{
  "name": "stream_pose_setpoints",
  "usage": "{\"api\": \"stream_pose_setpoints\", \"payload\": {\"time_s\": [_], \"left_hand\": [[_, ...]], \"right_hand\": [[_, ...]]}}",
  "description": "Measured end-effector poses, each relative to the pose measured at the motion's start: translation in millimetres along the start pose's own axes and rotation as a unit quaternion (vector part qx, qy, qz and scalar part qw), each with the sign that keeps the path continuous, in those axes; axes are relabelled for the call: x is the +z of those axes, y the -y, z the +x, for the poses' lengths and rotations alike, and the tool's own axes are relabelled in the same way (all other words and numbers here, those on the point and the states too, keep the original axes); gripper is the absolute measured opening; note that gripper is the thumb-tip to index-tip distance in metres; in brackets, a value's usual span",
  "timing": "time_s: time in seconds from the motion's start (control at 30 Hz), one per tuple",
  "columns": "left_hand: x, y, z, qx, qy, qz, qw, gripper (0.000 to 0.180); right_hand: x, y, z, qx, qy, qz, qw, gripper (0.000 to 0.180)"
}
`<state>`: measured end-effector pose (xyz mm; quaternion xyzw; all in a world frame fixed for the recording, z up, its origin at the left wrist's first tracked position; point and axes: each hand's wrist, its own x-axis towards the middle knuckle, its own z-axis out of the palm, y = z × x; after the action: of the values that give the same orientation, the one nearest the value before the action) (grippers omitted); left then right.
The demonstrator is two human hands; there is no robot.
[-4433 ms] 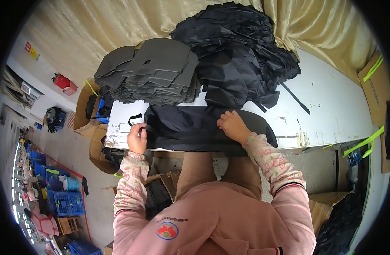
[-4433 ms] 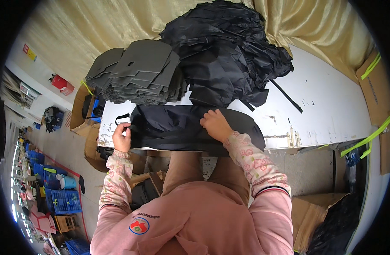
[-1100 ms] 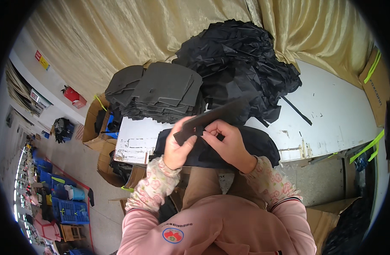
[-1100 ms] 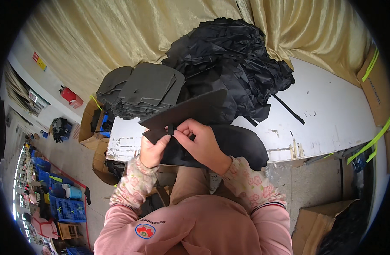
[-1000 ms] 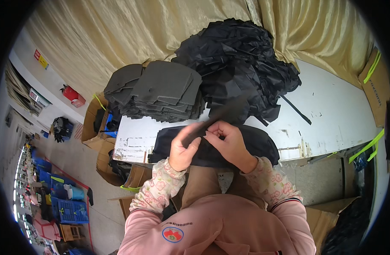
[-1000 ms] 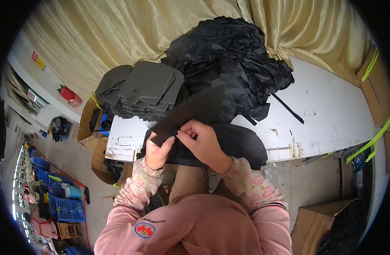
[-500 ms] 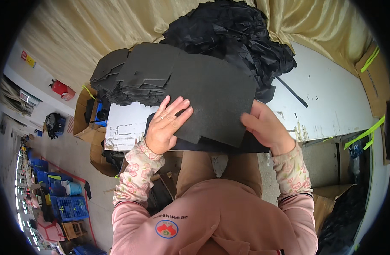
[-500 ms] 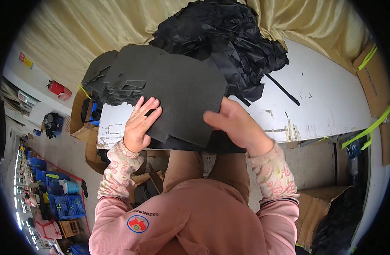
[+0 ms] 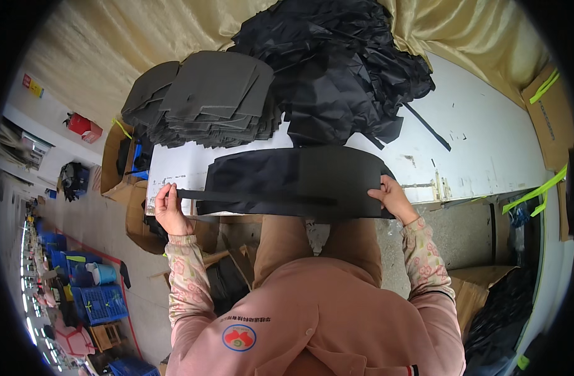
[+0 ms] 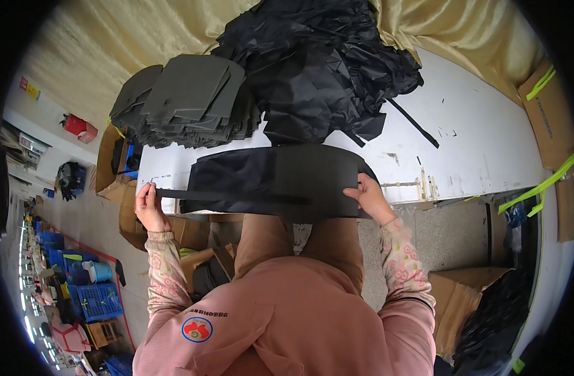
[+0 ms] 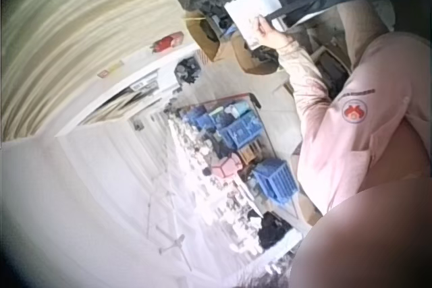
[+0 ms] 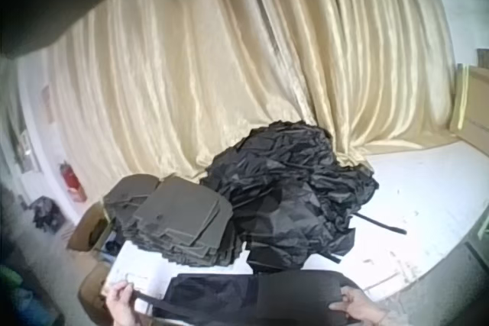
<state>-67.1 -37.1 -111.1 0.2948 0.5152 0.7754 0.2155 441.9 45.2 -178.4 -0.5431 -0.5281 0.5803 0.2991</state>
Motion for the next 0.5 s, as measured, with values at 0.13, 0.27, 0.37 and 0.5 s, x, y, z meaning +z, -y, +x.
{"api": "stream_pose_setpoints", "payload": {"time_s": [0.13,0.27,0.37,0.5], "left_hand": [[-58,55,12,-0.063,-0.075,0.132,0.986,0.019],[-61,90,-1,0.160,-0.064,0.434,0.884,0.032],[-1,69,-56,-0.029,0.138,0.228,0.963,0.014],[62,59,-164,-0.535,0.464,-0.100,0.699,0.050]], "right_hand": [[-14,-6,-2,0.031,-0.025,-0.010,0.999,0.022],[-16,-11,2,0.023,-0.006,-0.020,1.000,0.023],[-17,-9,0,0.037,-0.010,-0.015,0.999,0.024],[-10,1,-2,0.052,0.024,0.126,0.990,0.023]]}}
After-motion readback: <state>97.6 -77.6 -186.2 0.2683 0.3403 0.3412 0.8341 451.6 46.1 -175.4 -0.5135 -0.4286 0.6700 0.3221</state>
